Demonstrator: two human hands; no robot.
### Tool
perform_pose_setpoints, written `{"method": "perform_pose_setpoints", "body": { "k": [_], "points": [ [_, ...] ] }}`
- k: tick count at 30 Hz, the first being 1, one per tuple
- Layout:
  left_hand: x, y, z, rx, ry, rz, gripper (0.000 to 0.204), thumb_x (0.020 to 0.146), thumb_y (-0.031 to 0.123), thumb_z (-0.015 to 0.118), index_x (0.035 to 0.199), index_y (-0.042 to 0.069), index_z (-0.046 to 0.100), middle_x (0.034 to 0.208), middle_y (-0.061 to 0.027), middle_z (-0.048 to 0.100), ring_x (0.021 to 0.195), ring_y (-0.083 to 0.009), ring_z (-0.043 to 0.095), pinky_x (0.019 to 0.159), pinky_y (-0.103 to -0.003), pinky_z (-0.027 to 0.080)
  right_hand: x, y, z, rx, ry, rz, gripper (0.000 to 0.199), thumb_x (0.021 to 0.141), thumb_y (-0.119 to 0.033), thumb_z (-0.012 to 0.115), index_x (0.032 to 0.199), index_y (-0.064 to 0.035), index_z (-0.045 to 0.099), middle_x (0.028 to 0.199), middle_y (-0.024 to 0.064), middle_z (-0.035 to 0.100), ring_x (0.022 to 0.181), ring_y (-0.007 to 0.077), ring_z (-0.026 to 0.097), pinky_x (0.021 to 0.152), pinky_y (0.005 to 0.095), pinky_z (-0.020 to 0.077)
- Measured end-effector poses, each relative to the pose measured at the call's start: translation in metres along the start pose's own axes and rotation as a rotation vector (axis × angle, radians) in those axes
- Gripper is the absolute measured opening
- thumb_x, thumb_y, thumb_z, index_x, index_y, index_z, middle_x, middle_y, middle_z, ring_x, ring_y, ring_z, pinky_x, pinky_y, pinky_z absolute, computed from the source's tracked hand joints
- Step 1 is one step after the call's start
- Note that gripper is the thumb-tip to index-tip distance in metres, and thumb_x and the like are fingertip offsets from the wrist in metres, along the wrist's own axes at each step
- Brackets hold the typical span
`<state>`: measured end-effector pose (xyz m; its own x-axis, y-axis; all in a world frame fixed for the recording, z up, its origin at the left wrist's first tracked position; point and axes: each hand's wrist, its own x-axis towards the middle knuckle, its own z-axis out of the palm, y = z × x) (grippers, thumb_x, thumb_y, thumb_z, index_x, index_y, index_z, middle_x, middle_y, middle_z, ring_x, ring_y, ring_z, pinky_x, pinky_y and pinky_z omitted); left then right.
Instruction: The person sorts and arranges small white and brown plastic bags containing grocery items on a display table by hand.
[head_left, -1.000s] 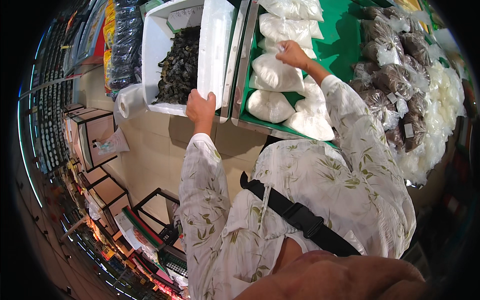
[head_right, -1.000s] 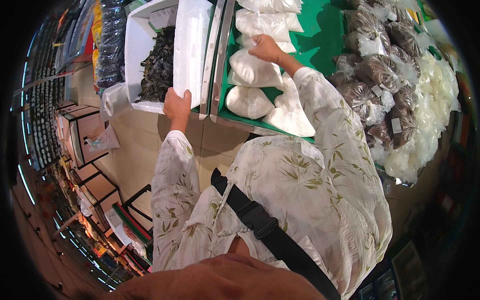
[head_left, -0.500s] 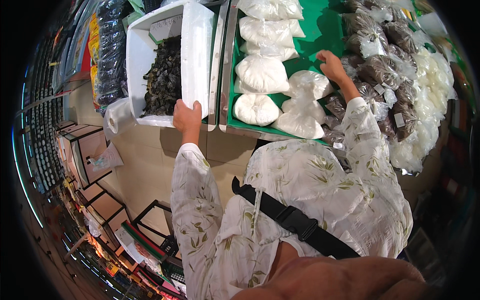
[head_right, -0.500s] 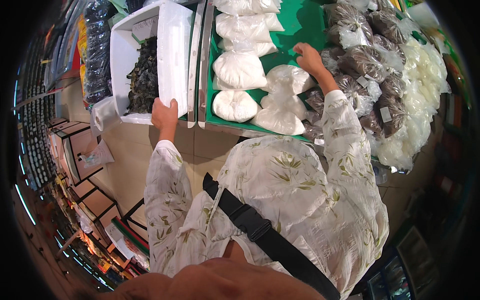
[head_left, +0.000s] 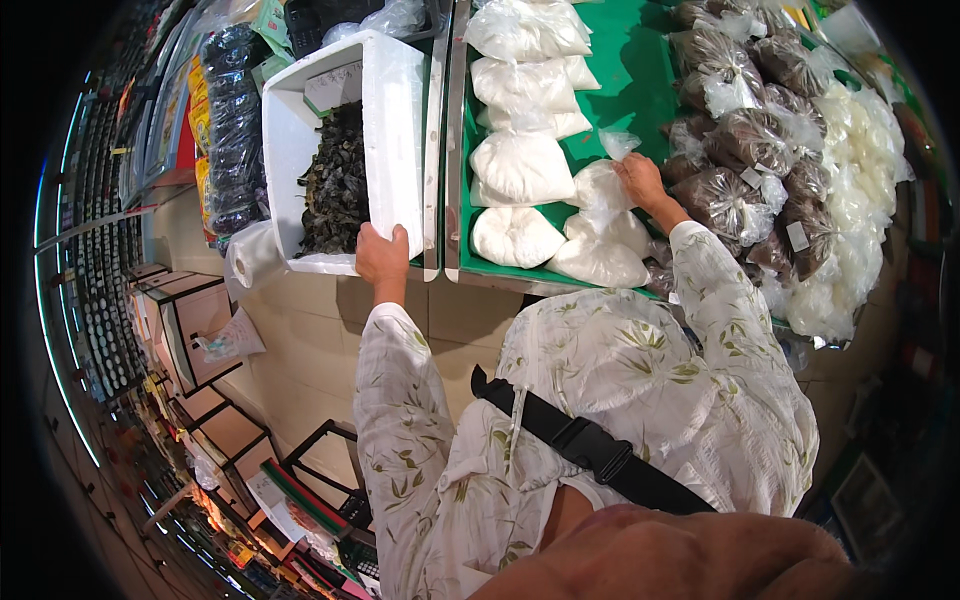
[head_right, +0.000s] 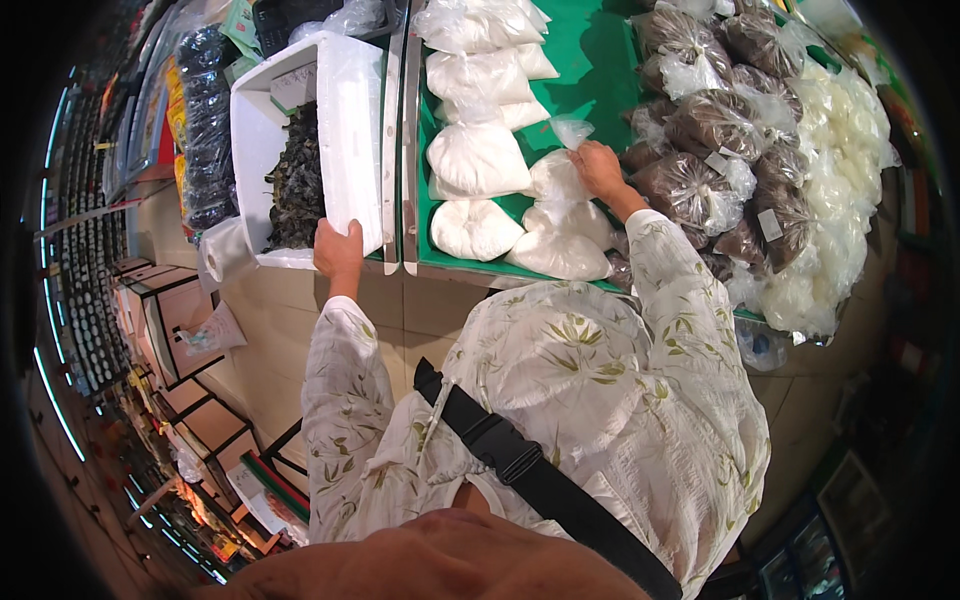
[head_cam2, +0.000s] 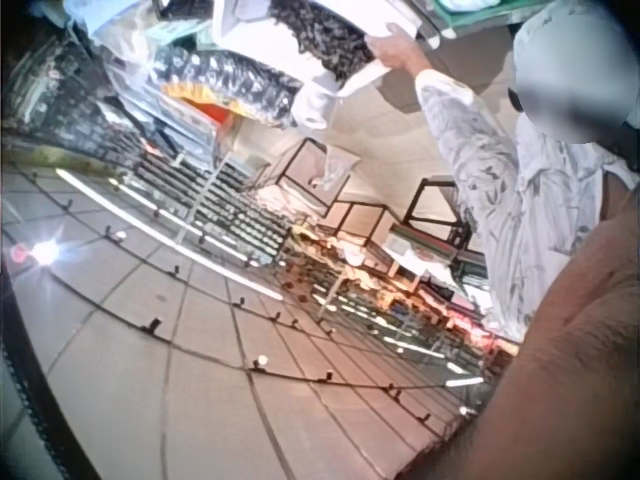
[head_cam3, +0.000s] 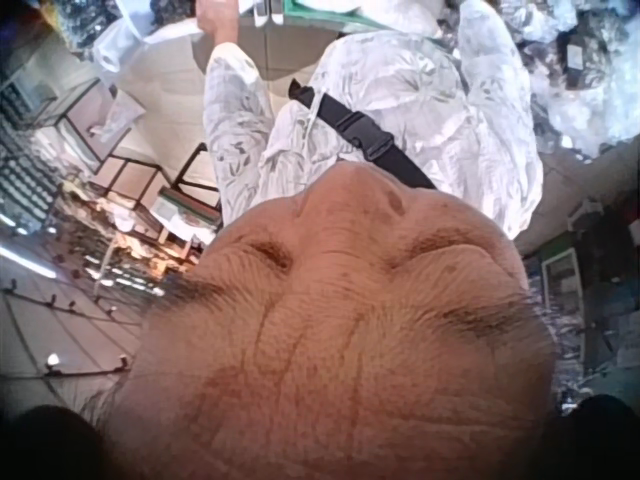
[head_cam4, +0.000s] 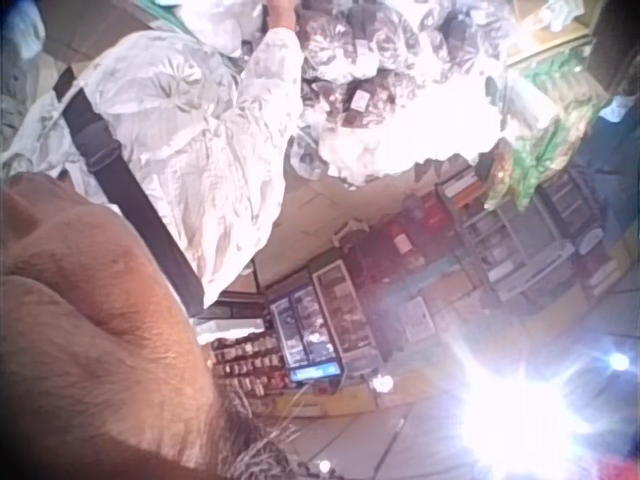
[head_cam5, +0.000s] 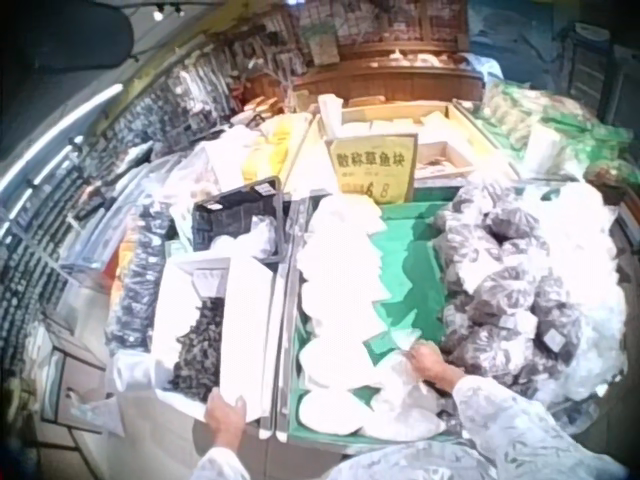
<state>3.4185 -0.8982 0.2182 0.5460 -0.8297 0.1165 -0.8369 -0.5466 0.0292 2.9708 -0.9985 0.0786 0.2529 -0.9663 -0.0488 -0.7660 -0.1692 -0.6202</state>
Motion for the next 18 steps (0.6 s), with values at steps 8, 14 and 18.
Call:
{"method": "perform_pose_setpoints", "body": {
  "k": [8,14,18],
  "points": [
    [-0.003,-0.002,0.001,0.0,0.018,0.005,0.039,0.071,0.036,0.066,0.09,0.004,0.054,0.093,-0.0155,0.063,0.084,-0.0373,0.062,0.069,-0.05,0.049,0.005,0.024,-0.009,0.462,0.336,0.229,0.037,0.097,-0.032,0.051,0.078,-0.0012,0.058,0.062,0.0034,0.053,0.058,0.0154,0.046,0.056,0.0342,0.0394],
    [0.002,0.002,-0.001,-0.013,0.008,0.022,0.039,0.072,0.036,0.066,0.09,0.003,0.054,0.094,-0.0156,0.062,0.085,-0.0372,0.062,0.07,-0.05,0.049,0.032,0.075,-0.008,1.43,0.259,0.668,0.026,0.096,-0.024,0.053,0.092,0.0006,0.062,0.087,0.0078,0.066,0.074,0.022,0.06,0.066,0.0363,0.049],
    [0.002,0.0,-0.003,-0.024,0.001,0.03,0.04,0.072,0.036,0.065,0.091,0.003,0.054,0.095,-0.0157,0.062,0.086,-0.0369,0.062,0.07,-0.05,0.049,0.027,0.027,-0.019,1.746,0.081,0.794,0.034,0.1,-0.022,0.043,0.12,0.0034,0.055,0.115,0.0144,0.064,0.1,0.0281,0.064,0.089,0.0438,0.0529]
  ]
}}
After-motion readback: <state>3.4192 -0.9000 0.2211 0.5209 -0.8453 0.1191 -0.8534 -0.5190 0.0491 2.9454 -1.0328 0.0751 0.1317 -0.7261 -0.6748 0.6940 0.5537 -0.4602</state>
